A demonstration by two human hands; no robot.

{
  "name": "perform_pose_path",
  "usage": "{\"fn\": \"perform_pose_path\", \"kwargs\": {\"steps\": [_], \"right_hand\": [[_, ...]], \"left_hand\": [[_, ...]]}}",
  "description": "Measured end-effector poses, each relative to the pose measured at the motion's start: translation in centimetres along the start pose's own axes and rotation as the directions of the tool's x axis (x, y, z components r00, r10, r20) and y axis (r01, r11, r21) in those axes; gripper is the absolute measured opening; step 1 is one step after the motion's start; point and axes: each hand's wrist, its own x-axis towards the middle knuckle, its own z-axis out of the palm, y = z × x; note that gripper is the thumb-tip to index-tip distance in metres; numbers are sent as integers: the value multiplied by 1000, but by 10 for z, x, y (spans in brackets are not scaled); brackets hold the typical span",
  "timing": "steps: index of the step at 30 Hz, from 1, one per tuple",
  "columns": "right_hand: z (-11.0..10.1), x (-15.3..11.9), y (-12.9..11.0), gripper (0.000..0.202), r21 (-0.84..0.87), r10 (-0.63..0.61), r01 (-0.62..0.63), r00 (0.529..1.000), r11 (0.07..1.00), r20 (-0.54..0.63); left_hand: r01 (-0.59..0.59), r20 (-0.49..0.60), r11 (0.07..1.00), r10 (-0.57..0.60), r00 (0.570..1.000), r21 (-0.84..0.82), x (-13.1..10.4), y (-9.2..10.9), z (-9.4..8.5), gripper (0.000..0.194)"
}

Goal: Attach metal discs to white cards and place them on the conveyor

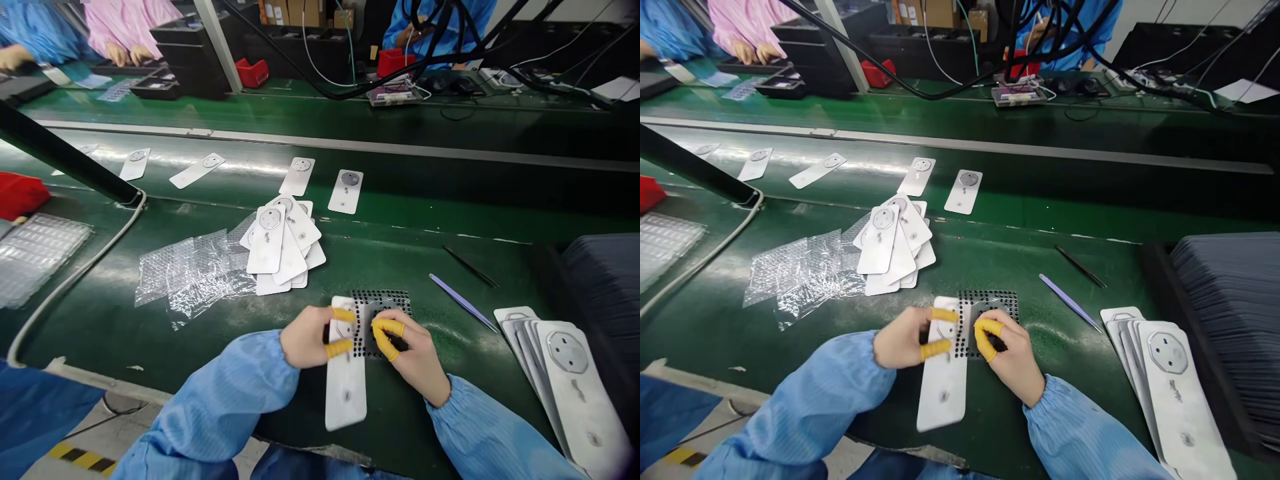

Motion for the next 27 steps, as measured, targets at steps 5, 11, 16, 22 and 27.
{"fn": "perform_pose_path", "kwargs": {"steps": [5,11,16,22,27], "right_hand": [[-8,2,-7,15,-27,-32,31,999,999,-13],[-22,3,-32,36,-304,-263,245,965,921,-19],[-19,13,-45,39,-243,-295,309,951,919,94],[-18,13,-47,42,-246,-316,339,940,908,132],[-18,10,-46,31,-331,-354,405,913,852,204]], "left_hand": [[54,-322,975,-123,939,-215,-14,18,-32,70],[137,-174,983,-157,972,-124,-24,35,8,35],[121,-96,990,-127,987,-66,-28,38,20,13],[39,-153,999,-39,987,-3,-29,36,23,20],[101,-137,993,-108,985,-56,-29,36,25,18]]}}
